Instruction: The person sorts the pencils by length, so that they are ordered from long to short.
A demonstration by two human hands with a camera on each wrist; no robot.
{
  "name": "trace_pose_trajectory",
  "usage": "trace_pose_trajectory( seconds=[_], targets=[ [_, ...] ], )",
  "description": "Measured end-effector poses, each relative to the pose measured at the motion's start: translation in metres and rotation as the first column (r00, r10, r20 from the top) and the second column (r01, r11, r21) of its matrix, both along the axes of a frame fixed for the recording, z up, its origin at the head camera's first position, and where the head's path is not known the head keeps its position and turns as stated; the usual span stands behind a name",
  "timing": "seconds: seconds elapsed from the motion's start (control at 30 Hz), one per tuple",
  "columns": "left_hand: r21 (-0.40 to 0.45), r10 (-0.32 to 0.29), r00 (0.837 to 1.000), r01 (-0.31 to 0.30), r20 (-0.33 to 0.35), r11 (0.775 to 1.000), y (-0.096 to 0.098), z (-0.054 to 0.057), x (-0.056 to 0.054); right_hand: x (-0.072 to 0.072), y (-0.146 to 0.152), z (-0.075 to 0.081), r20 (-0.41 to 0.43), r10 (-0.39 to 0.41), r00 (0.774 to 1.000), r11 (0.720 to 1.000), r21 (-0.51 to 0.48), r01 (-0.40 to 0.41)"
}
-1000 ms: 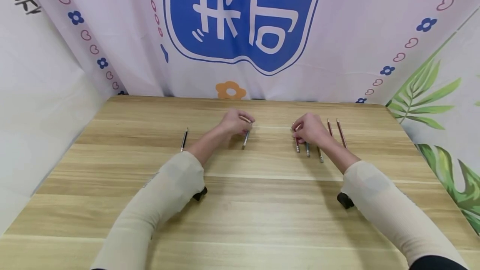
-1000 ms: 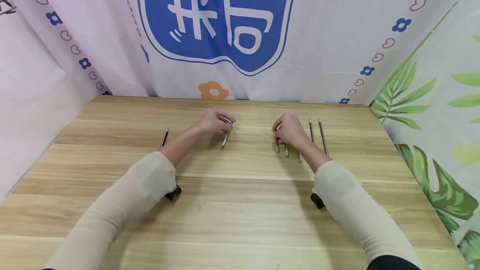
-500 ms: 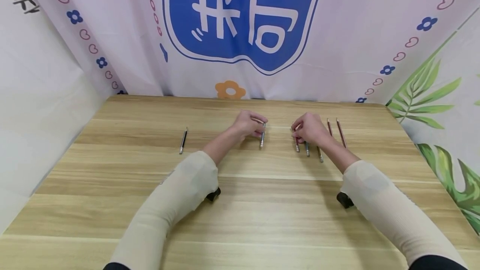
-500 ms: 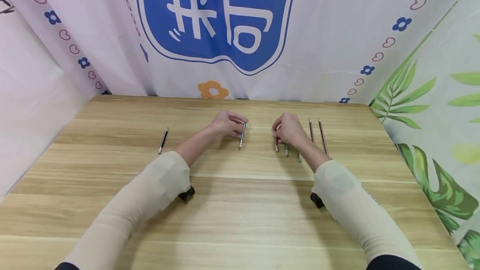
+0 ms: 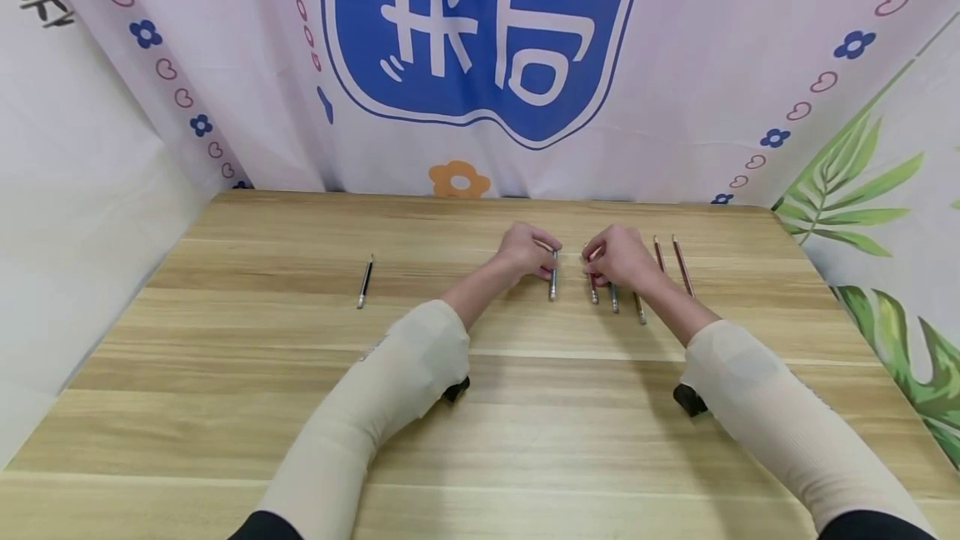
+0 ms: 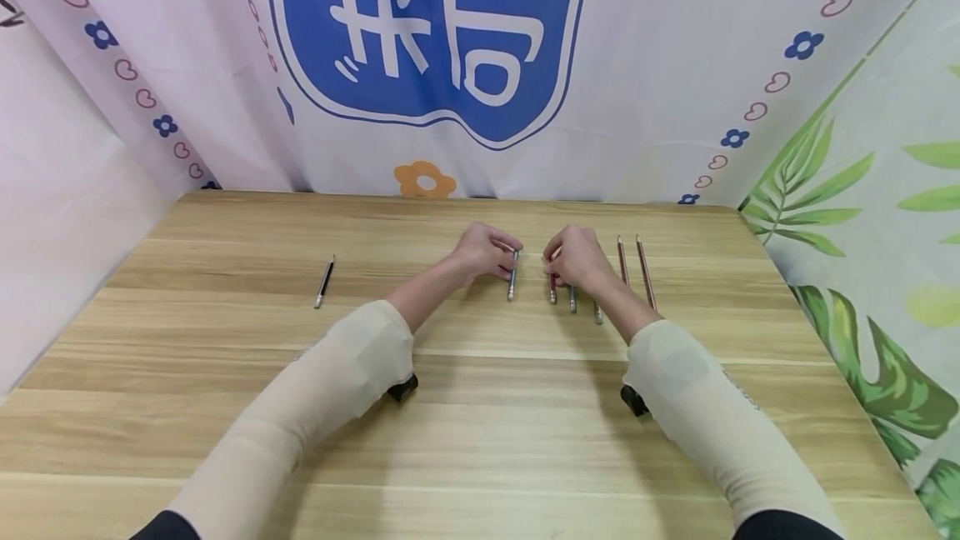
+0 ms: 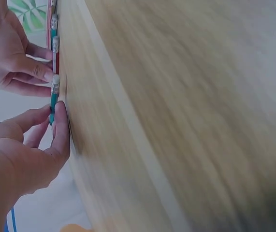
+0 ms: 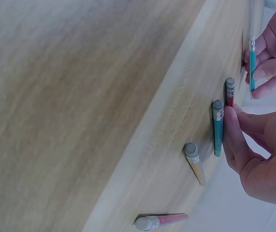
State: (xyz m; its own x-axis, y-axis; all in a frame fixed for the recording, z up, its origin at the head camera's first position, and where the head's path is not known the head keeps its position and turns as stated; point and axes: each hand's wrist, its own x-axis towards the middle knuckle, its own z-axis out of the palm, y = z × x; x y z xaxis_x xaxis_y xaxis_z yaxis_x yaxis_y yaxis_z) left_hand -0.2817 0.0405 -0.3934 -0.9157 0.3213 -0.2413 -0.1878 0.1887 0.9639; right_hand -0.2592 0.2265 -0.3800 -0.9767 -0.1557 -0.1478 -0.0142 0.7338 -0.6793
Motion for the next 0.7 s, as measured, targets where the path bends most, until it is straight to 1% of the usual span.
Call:
trace_pose_trajectory(
  seconds=[0.2,0.37,0.57,0.7],
  targets=[
    [-0.066,0.025,0.998,-0.029,-0.050,0.997,0.015,0.000,0.000,0.000,0.000,0.000,-0.010,0.010,1.000,1.000,-0.012,-0.011],
    [-0.120,0.045,0.997,-0.052,-0.064,0.991,0.020,0.002,0.001,0.000,0.000,0.001,-0.006,0.011,1.000,1.000,-0.009,-0.011],
    [-0.179,0.040,0.996,-0.053,-0.076,0.982,0.025,0.002,-0.001,0.000,0.000,0.000,-0.010,0.010,1.000,1.000,0.011,-0.010],
    [-0.236,0.018,0.993,-0.044,-0.113,0.971,0.029,-0.001,-0.003,0.000,0.000,0.001,-0.015,0.014,1.000,1.000,0.021,-0.014]
  ],
)
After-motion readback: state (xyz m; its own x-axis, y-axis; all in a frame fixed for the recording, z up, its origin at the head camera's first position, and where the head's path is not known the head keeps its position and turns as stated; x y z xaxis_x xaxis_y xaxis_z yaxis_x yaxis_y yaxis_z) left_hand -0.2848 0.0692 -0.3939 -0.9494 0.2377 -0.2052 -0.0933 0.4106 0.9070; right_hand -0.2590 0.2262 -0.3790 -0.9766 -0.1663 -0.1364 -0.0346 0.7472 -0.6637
